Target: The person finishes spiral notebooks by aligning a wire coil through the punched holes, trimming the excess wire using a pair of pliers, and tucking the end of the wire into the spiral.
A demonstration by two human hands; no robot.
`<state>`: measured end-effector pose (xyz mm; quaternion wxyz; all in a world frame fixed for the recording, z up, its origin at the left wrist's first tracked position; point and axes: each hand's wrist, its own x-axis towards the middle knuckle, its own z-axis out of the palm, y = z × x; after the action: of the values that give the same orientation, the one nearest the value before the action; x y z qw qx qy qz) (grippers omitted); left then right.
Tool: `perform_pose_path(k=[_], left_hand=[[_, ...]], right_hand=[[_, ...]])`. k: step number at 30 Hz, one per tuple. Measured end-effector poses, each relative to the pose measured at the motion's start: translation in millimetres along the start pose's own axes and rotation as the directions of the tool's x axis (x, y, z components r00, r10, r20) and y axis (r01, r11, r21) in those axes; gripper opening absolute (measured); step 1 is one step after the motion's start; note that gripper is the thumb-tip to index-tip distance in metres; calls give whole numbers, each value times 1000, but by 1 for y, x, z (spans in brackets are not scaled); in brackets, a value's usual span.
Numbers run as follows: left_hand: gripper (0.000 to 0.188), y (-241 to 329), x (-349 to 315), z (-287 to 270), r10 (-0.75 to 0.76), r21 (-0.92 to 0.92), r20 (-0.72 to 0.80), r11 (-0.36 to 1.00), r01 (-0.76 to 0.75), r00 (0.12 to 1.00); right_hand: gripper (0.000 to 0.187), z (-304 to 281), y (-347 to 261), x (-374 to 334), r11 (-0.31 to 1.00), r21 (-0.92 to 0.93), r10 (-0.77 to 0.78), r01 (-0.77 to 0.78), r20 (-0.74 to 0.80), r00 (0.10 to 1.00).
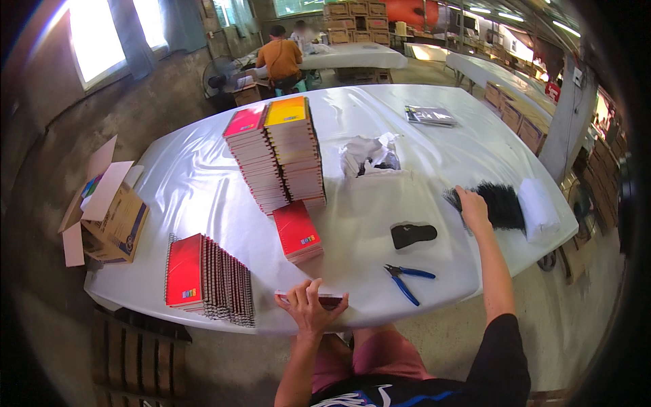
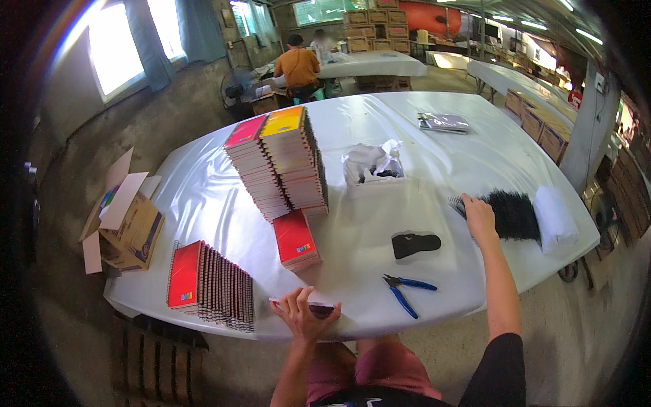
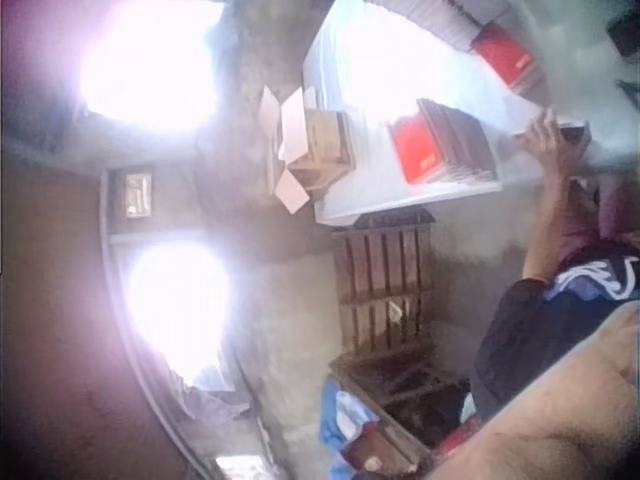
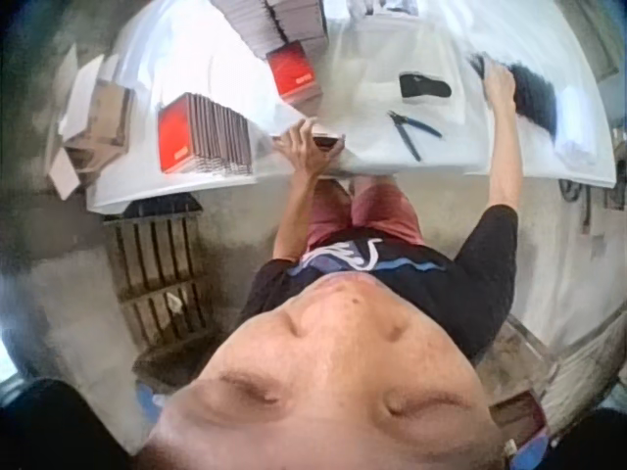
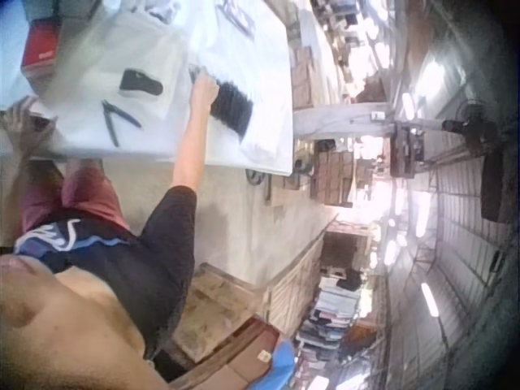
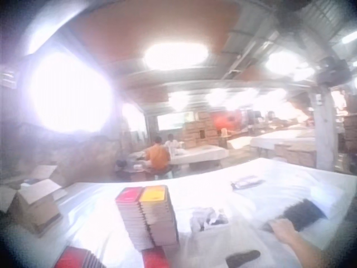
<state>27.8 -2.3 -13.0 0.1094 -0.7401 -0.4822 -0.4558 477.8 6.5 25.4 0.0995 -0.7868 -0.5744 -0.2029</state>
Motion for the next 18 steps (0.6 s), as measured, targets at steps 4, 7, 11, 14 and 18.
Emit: perform_pose_path(k=[4, 7, 11, 14, 18], left_hand=[[44, 1, -4, 1, 14, -41, 29, 999, -13, 999], [42, 3, -3, 3, 47, -35, 30, 998, -46, 998], [42, 6, 1, 4, 33, -11, 24, 999, -33, 999], [44, 0, -9, 5, 5, -11, 37, 1000, -5, 999], [49, -1, -14, 3, 35, -33, 64, 999, -33, 997]], right_hand=[[51, -25, -26, -6, 1000, 2, 23, -23, 12, 1000], [55, -58, -69, -16, 999, 23, -36, 34, 79, 996], [44, -70, -165, -65, 804, 517, -355, 294, 22, 935], [26, -99, -222, -95, 592, 739, -541, 320, 71, 838], [22, -82, -245, -120, 384, 915, -496, 122, 93, 863]])
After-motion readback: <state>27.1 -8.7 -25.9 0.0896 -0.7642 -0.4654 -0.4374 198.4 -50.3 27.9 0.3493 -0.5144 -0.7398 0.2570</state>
